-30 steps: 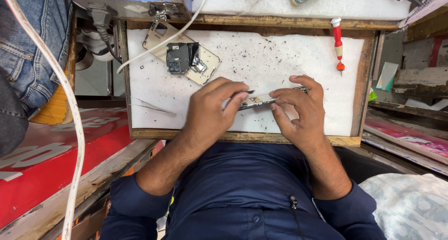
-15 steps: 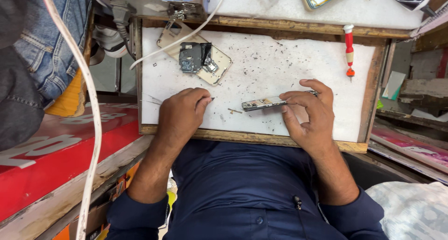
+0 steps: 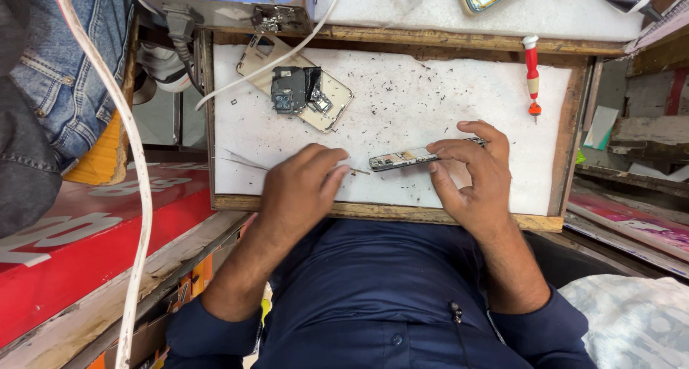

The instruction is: The person disassembles a smartphone, removes the back cover and battery, and uses a screwdriver to work on internal components. They handle multiple phone parts and tools on a cluttered workbench, then reassemble the device.

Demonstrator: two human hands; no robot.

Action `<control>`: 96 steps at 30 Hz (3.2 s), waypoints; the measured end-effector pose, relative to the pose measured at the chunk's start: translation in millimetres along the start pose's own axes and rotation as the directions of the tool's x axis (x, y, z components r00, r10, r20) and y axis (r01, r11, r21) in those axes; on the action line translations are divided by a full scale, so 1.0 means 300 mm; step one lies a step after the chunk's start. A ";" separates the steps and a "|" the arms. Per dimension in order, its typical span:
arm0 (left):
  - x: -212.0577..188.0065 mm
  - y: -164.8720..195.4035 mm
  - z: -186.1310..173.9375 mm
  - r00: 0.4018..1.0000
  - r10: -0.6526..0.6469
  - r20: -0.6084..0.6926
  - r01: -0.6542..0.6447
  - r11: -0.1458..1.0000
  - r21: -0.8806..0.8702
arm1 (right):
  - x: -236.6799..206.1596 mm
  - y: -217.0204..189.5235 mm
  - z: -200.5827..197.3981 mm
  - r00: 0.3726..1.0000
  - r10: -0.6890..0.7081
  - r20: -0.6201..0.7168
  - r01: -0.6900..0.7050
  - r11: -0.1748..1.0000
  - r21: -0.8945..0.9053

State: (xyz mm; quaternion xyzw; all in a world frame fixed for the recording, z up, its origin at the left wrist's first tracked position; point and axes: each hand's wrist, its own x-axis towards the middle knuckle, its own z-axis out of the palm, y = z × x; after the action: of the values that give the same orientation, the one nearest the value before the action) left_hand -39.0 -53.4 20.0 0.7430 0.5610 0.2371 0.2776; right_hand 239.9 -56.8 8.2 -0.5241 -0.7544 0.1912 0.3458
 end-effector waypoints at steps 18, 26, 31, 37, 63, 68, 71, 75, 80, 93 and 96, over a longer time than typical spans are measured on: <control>0.067 0.110 0.044 0.964 0.258 -0.058 -0.264 0.953 -0.150 | -0.024 0.023 0.013 0.999 -0.028 -0.032 0.029 1.000 0.002; 0.202 0.187 0.036 0.955 0.166 0.244 -0.122 0.975 -0.185 | -0.008 0.009 0.009 0.999 -0.036 -0.033 0.035 0.999 -0.019; 0.267 0.206 0.039 0.912 0.171 0.372 -0.140 0.984 -0.111 | -0.013 0.020 0.013 0.998 -0.040 -0.050 0.039 0.999 -0.012; 0.302 0.226 0.028 0.878 0.127 0.462 -0.094 0.991 -0.092 | -0.012 0.033 0.017 0.999 -0.030 -0.039 0.030 1.000 -0.009; 0.362 0.209 0.051 0.824 0.065 0.562 -0.031 0.997 -0.070 | -0.009 0.043 0.021 0.998 -0.045 -0.037 0.045 0.999 0.002; 0.360 0.154 0.052 0.821 0.239 0.518 -0.100 0.954 -0.282 | -0.007 0.050 0.021 0.997 -0.069 -0.031 0.069 0.998 0.000; 0.365 0.131 0.053 0.796 0.223 0.563 -0.044 0.949 -0.313 | -0.007 0.049 0.019 0.997 -0.071 -0.022 0.070 0.997 -0.006; 0.366 0.129 0.055 0.828 0.172 0.534 0.014 0.946 -0.325 | -0.007 0.048 0.020 0.997 -0.074 -0.030 0.074 0.997 -0.007; 0.373 0.148 0.050 0.807 0.109 0.580 0.021 0.977 -0.213 | -0.006 0.047 0.020 0.998 -0.059 -0.038 0.060 0.998 0.006; 0.374 0.195 0.055 0.805 0.094 0.586 -0.037 0.993 -0.108 | -0.012 0.057 0.026 0.997 -0.061 -0.052 0.062 0.998 0.006; 0.380 0.171 0.051 0.795 0.168 0.583 -0.040 0.973 -0.226 | -0.009 0.058 0.026 0.997 -0.068 -0.043 0.068 0.998 -0.004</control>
State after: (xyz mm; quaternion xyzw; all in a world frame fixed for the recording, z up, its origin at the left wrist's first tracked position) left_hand 36.4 43.3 48.3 0.7776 0.3756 0.0609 0.5006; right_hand 246.1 -52.1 -9.3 -0.5026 -0.7644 0.1669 0.3677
